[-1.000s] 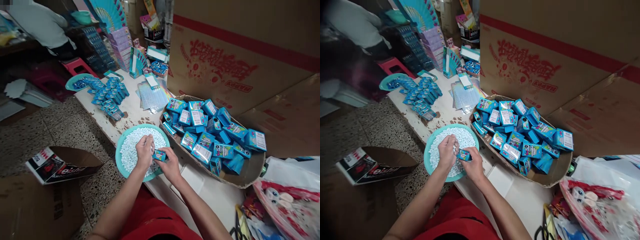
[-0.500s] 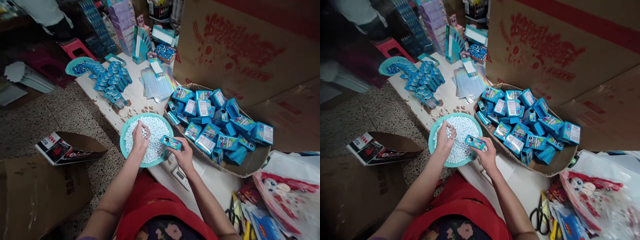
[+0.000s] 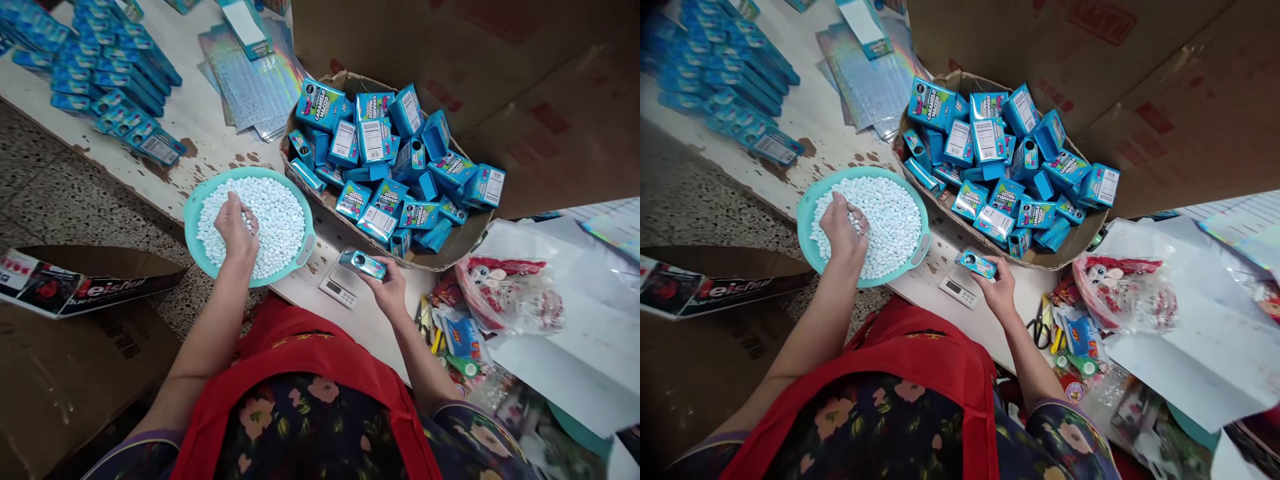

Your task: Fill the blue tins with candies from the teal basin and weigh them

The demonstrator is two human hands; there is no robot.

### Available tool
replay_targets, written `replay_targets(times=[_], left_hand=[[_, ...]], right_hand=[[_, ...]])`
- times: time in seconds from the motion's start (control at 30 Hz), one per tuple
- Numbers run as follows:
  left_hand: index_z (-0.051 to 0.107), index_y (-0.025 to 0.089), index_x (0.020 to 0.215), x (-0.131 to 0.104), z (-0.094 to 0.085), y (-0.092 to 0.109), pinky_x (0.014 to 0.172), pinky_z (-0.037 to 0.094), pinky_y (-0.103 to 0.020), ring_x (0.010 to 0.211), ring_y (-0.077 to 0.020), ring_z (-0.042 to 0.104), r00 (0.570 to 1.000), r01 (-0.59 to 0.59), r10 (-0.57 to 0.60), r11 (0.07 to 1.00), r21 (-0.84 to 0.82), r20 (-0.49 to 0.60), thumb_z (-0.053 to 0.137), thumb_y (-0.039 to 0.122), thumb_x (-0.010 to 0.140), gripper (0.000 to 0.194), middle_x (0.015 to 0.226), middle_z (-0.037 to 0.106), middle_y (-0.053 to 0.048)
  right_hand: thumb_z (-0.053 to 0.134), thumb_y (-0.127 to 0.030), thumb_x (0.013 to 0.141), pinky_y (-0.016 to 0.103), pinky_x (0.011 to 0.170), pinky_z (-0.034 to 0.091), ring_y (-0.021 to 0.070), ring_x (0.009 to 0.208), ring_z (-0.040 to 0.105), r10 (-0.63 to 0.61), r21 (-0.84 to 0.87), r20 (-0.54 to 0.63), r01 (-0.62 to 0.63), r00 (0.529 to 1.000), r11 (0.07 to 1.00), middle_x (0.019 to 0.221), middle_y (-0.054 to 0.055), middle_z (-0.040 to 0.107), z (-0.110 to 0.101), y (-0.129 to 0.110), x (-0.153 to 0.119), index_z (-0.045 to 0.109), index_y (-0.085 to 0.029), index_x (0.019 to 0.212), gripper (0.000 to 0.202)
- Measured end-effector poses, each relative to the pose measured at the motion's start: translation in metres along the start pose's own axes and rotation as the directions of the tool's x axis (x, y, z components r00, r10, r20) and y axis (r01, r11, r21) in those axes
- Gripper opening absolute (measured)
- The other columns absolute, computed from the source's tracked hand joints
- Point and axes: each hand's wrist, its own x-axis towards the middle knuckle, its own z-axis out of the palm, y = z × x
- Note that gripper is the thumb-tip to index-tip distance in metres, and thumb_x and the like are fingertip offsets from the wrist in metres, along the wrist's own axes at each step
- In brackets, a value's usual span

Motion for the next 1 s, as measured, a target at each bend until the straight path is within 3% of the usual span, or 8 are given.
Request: replay_targets(times=[0.27, 0.43, 0.57, 0.63, 0.7, 0.77, 0.87, 1.0], left_hand=[[0.045, 0.018, 0.065, 0.000, 0.001, -0.010, 0.039, 0.021, -0.023, 0.039, -0.0040, 0.034, 0.998, -0.058, 0.060, 0.992, 0.115, -0.018, 0.050, 0.037, 0.097, 0.038, 0.052, 0.040, 0.006], [0.042, 0.018, 0.066, -0.005, 0.008, -0.005, 0.041, 0.020, -0.023, 0.040, -0.0049, 0.033, 0.999, -0.015, 0.019, 0.994, 0.111, -0.035, 0.045, 0.036, 0.099, 0.038, 0.052, 0.039, 0.006], [0.042, 0.018, 0.066, -0.011, 0.008, -0.001, 0.042, 0.020, -0.022, 0.041, -0.0052, 0.033, 0.998, 0.049, -0.044, 0.992, 0.114, -0.054, 0.044, 0.039, 0.099, 0.039, 0.052, 0.038, 0.006], [0.042, 0.018, 0.067, -0.013, 0.005, 0.001, 0.043, 0.021, -0.022, 0.042, -0.0054, 0.033, 0.997, 0.060, -0.054, 0.992, 0.111, -0.050, 0.046, 0.040, 0.098, 0.038, 0.053, 0.039, 0.006], [0.042, 0.018, 0.067, -0.014, 0.002, 0.004, 0.043, 0.021, -0.021, 0.042, -0.0056, 0.034, 0.997, 0.062, -0.058, 0.993, 0.098, -0.048, 0.047, 0.040, 0.098, 0.038, 0.054, 0.039, 0.005], [0.041, 0.018, 0.068, -0.013, -0.002, 0.005, 0.043, 0.020, -0.021, 0.043, -0.0056, 0.034, 0.996, 0.076, -0.072, 0.994, 0.076, -0.054, 0.046, 0.040, 0.097, 0.037, 0.054, 0.038, 0.005], [0.040, 0.018, 0.070, -0.012, -0.007, 0.007, 0.042, 0.019, -0.020, 0.043, -0.0052, 0.033, 0.990, 0.125, -0.121, 0.991, 0.046, -0.073, 0.044, 0.041, 0.098, 0.037, 0.056, 0.038, 0.005], [0.039, 0.018, 0.070, -0.013, -0.011, 0.005, 0.040, 0.019, -0.019, 0.043, -0.0049, 0.033, 0.980, 0.176, -0.174, 0.984, 0.015, -0.093, 0.044, 0.042, 0.099, 0.037, 0.056, 0.038, 0.005]], right_hand=[[0.070, -0.046, 0.077, 0.039, 0.084, 0.051, 0.0222, 0.096, 0.061, -0.064, -0.178, -0.094, 0.046, 0.994, 0.983, 0.103, 0.008, 0.064, 0.010, 0.061, -0.034, 0.059, -0.019, 0.107, 0.041], [0.070, -0.041, 0.080, 0.043, 0.091, 0.051, 0.0236, 0.106, 0.060, -0.235, -0.227, -0.150, 0.198, 0.960, 0.954, 0.114, 0.011, 0.061, -0.013, 0.037, -0.029, 0.052, -0.021, 0.124, 0.051], [0.068, -0.037, 0.082, 0.047, 0.096, 0.045, 0.0264, 0.110, 0.056, -0.429, -0.463, -0.185, 0.307, 0.884, 0.832, 0.112, 0.011, 0.062, -0.062, 0.014, 0.023, 0.059, -0.021, 0.113, 0.036], [0.070, -0.040, 0.080, 0.048, 0.102, 0.037, 0.0290, 0.121, 0.048, -0.358, -0.584, -0.179, 0.194, 0.916, 0.788, 0.122, 0.015, 0.057, -0.089, 0.014, 0.062, 0.059, -0.019, 0.114, 0.041], [0.075, -0.041, 0.074, 0.048, 0.104, 0.032, 0.0322, 0.127, 0.040, -0.127, -0.683, -0.211, -0.053, 0.969, 0.729, 0.133, 0.020, 0.048, -0.109, 0.020, 0.102, 0.057, -0.016, 0.121, 0.056], [0.079, -0.041, 0.068, 0.051, 0.099, 0.033, 0.0373, 0.124, 0.042, 0.019, -0.703, -0.200, -0.157, 0.980, 0.694, 0.134, 0.026, 0.045, -0.120, 0.029, 0.132, 0.056, -0.011, 0.124, 0.067], [0.085, -0.042, 0.059, 0.050, 0.090, 0.037, 0.0393, 0.118, 0.048, 0.169, -0.724, -0.119, -0.202, 0.978, 0.660, 0.133, 0.029, 0.044, -0.122, 0.044, 0.154, 0.059, -0.010, 0.120, 0.073], [0.086, -0.043, 0.055, 0.051, 0.087, 0.037, 0.0405, 0.122, 0.044, 0.208, -0.747, -0.126, -0.231, 0.970, 0.623, 0.134, 0.029, 0.042, -0.118, 0.052, 0.159, 0.062, -0.013, 0.111, 0.068]])
